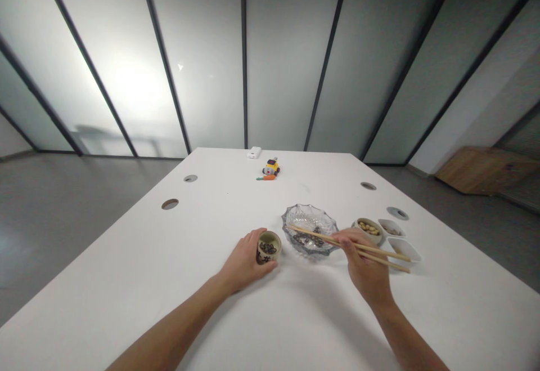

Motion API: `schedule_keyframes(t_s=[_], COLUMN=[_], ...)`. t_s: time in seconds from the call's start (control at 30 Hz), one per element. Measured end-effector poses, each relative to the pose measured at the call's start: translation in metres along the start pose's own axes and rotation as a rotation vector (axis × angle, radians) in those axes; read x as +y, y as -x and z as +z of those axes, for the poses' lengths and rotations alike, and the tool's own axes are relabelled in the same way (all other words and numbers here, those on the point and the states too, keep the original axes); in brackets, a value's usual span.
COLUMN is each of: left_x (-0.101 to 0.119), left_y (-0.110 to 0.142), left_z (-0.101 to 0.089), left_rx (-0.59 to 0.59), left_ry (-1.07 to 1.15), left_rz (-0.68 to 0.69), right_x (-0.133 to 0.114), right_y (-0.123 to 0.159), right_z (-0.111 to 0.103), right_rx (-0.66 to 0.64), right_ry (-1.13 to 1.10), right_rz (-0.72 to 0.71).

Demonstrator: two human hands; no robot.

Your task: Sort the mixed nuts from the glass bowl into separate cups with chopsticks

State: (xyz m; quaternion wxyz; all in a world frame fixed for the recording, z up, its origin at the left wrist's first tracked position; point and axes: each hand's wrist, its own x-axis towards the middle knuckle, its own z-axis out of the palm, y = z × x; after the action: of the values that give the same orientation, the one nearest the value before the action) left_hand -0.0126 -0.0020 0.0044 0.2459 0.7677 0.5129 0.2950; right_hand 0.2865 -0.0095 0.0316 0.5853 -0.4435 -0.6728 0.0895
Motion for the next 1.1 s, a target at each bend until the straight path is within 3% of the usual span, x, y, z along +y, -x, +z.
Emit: schedule_keyframes(t_s=[0.23,0.73,1.1], left_x=[-0.001,-0.001,-0.004], left_y=[0.000,0.000,-0.001], left_z=[-0.001,0.000,0.002], left_rx=[-0.009,-0.002,0.001], left_ry=[0.020,0.023,0.016], left_rz=[0.016,0.022,0.036], right_x=[0.007,0.014,0.014], right_y=[0.001,0.000,-0.001], right_z=[0.002,0.004,0.002], right_rx=[-0.113,-0.150,-0.130], right_ry=[0.127,0.077,0.077], right_rz=[-0.149,-0.047,-0.067])
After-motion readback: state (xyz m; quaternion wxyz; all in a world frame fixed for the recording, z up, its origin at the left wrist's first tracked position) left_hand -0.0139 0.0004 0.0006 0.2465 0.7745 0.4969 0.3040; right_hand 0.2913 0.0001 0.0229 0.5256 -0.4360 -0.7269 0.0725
